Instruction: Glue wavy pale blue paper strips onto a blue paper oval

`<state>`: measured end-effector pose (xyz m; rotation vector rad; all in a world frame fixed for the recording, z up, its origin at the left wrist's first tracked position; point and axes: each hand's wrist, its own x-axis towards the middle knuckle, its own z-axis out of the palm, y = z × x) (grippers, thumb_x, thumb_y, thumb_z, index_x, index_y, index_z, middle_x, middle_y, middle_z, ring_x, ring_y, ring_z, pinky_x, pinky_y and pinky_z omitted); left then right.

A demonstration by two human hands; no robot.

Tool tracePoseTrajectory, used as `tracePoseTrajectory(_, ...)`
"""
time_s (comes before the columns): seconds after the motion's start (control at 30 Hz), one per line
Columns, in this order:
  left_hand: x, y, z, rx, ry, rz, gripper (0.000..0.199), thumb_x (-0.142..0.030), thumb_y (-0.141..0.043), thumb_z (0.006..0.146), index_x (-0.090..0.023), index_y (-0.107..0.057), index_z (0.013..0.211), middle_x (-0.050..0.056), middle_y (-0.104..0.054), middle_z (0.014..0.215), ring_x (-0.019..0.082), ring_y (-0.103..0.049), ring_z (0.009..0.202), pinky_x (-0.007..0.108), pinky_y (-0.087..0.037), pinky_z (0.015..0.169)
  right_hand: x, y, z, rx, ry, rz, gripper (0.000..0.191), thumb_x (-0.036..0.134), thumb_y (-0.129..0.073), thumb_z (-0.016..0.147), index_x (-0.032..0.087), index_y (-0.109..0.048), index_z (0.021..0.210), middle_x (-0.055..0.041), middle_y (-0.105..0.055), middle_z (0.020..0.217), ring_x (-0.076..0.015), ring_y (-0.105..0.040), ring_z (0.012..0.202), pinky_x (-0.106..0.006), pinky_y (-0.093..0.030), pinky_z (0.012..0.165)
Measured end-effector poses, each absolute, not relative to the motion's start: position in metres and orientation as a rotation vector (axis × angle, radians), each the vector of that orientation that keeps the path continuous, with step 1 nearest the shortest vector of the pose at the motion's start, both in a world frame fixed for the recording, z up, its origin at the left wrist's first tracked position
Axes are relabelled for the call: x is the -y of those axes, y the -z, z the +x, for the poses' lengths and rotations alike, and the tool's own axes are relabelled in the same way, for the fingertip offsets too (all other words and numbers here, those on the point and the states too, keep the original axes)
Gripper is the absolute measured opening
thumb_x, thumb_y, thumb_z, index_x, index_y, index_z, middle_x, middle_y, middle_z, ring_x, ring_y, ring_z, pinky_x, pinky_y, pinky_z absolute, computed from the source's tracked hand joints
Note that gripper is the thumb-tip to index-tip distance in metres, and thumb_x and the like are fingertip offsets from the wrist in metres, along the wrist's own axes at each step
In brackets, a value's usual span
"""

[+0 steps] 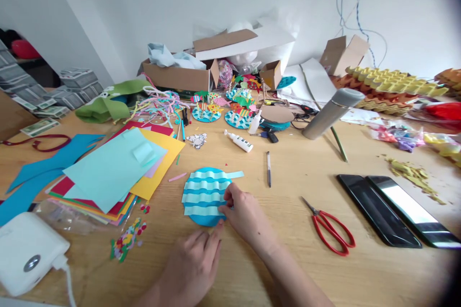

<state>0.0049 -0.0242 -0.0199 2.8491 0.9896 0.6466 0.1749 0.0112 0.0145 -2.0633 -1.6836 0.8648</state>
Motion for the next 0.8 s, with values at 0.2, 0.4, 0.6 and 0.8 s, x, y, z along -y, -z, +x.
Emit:
tracePoseTrajectory(0.2,0.024,0.019,0.008,-1.062,-0.644,2.829,0.033,-0.015,-0.035,0.097,-0.01,-0.05,0.126,0.005,-0.07,0.074,0.019,-0.067,0.062,0.031,-0.053,0.053,-0.01,-0.014,0.173,1.715,-0.843,-2.077,0.019,0.009,-0.06,0.075,0.02,-0.053,0.088,-0.0031,-0.068,0.079,-0.0179,-0.06,0.071,-0.025,-0.031,0.061)
tracePoseTrajectory(0.4,0.023,0.018,0.011,-1.072,-0.628,2.827,0.032,-0.014,-0.034,0.096,-0.01,-0.052,0.123,0.005,-0.071,0.076,0.02,-0.067,0.062,0.031,-0.051,0.051,-0.009,-0.014,0.173,1.739,-0.814,-2.068,0.017,0.009,-0.06,0.075,0.02,-0.054,0.087,-0.0034,-0.067,0.079,-0.0186,-0.062,0.073,-0.025,-0.031,0.061)
tracePoseTrajectory(0.6,0.02,0.012,0.005,-1.117,-0.798,2.759,0.028,-0.014,-0.038,0.095,-0.014,-0.058,0.115,0.005,-0.07,0.074,0.018,-0.067,0.064,0.029,-0.051,0.058,-0.009,-0.015,0.174,1.76,-0.83,-2.087,0.017,0.011,-0.062,0.076,0.02,-0.053,0.087,-0.0038,-0.068,0.08,-0.0198,-0.063,0.075,-0.025,-0.032,0.062)
tracePoseTrajectory(0.8,0.01,0.017,-0.004,-1.379,-0.74,2.73,0.032,-0.012,-0.038,0.089,-0.014,-0.063,0.109,0.003,-0.067,0.065,0.018,-0.065,0.056,0.03,-0.047,0.052,-0.009,-0.017,0.174,1.75,-0.847,-2.081,0.017,0.01,-0.063,0.077,0.02,-0.054,0.088,-0.005,-0.069,0.082,-0.0204,-0.064,0.077,-0.025,-0.034,0.064)
